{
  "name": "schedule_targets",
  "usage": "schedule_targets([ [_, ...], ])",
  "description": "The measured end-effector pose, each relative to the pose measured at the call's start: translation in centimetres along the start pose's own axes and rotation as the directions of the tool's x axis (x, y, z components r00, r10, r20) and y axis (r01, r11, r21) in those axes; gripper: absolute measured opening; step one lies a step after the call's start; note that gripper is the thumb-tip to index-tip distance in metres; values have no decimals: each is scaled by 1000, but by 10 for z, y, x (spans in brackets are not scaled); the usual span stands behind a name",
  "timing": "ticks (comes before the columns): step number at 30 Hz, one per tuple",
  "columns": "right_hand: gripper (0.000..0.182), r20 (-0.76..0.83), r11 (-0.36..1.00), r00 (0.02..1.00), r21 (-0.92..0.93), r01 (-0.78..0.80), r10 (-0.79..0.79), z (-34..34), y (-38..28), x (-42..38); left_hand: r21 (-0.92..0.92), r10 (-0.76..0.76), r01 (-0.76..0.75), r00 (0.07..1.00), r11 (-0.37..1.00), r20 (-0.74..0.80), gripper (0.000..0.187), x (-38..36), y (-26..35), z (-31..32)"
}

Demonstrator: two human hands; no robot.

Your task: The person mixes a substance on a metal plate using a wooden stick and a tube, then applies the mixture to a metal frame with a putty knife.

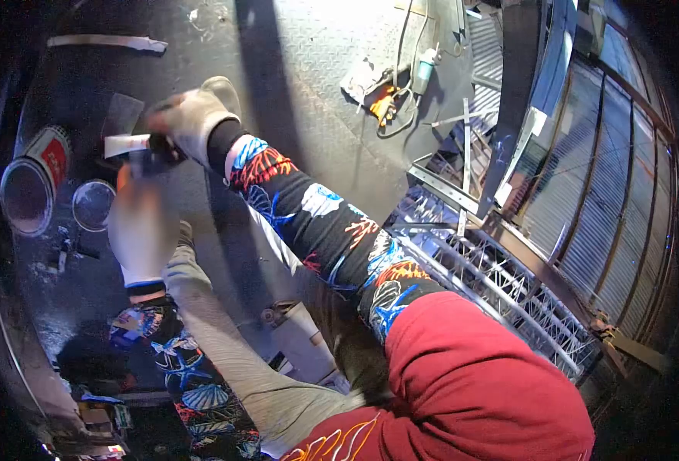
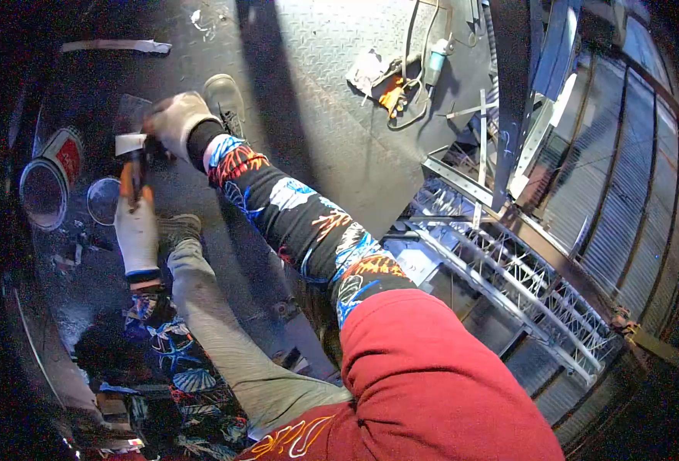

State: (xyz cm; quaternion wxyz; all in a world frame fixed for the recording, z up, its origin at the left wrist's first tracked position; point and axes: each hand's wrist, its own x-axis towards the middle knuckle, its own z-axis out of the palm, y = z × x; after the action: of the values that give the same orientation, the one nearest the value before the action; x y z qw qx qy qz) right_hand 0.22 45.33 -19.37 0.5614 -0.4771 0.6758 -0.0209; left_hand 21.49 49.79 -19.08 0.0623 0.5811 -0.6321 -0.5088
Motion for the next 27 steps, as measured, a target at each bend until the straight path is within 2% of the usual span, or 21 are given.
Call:
schedule_targets([
  [1, 57, -39, 987, 995, -137, 81, -88, -9, -6, -3, -155, -253, 267, 962, 951, 106, 44, -1, -16, 1],
  [3, 81, -59, 940, 989, 324, -110, 136, -24, -20, -15, 179, 5, -24, 995, 984, 102, 35, -9, -37, 0],
  [4, 96, -146, 982, 989, 187, 2, 25, -11, -13, -11, 339, 134, -160, 986, 927, 98, 32, -12, -43, -2],
  [5, 98, -94, 981, 995, 184, 58, -41, 0, -8, -7, 316, 151, -179, 982, 932, 110, 32, -13, -49, -1],
  [6, 89, -55, 983, 997, 171, 71, -62, 2, -10, -8, 293, 168, -197, 978, 935, 122, 33, -13, -48, -1],
  [7, 81, -14, 984, 996, 158, 85, -84, 4, -18, -13, 272, 175, -236, 957, 933, 231, 33, -11, -37, -3],
  [8, 68, 12, 988, 1000, 157, -7, 5, 3, -25, -17, 248, 179, -270, 925, 930, 334, 33, -11, -29, -5],
  [9, 68, 19, 987, 1000, 158, -4, 1, 3, -24, -15, 251, 172, -263, 928, 932, 331, 33, -11, -25, -6],
  [11, 52, -10, 956, 1000, 293, -9, 13, -1, -16, -7, 137, 380, -397, 915, 907, 135, 32, -12, -16, -4],
  [12, 44, 26, 881, 997, 467, -81, 78, -2, -11, -6, 89, 312, -323, 942, 942, 125, 31, -14, 0, -13],
  [13, 44, 27, 882, 996, 463, -84, 81, -5, -7, -4, 84, 311, -323, 942, 943, 124, 31, -15, -1, -9],
  [15, 39, -3, 912, 1000, 409, 29, -31, -11, -4, -4, -282, 115, -85, 989, 956, 95, 26, -21, -2, -4],
  [16, 45, -31, 983, 996, 168, -75, 81, -27, -19, -10, -23, 257, -256, 959, 967, 120, 30, -20, 0, -12],
  [17, 40, -177, 983, 982, 178, -38, 70, -20, 1, -2, -11, 256, -256, 961, 967, 105, 30, -21, 2, -16],
  [19, 27, -438, 976, 875, 158, -152, 207, -21, 23, -10, -276, 199, -220, 975, 936, -101, 33, -27, 11, -16],
  [20, 25, -527, 990, 838, 83, -118, 144, -23, 38, -11, -363, 137, -167, 985, 917, -107, 33, -32, -4, -13],
  [21, 22, -536, 996, 842, 78, -31, 68, -26, 46, -18, -448, 74, -116, 991, 886, -111, 34, -38, -19, -10],
  [22, 21, -521, 998, 852, 40, -37, 53, -35, 35, -33, -365, 64, -92, 994, 926, -88, 32, -40, -20, -10],
  [24, 27, -313, 988, 939, 97, -117, 142, -49, 11, -66, -367, -43, 1, 994, 930, -105, 20, -47, -11, -9],
  [26, 32, -269, 994, 959, 84, -68, 88, -55, -8, -96, -521, -220, 128, 968, 844, -119, 21, -75, -26, 10],
  [27, 37, -182, 984, 974, 138, -109, 133, -62, -16, -112, -596, -308, 212, 949, 774, -63, 21, -89, -16, 5],
])
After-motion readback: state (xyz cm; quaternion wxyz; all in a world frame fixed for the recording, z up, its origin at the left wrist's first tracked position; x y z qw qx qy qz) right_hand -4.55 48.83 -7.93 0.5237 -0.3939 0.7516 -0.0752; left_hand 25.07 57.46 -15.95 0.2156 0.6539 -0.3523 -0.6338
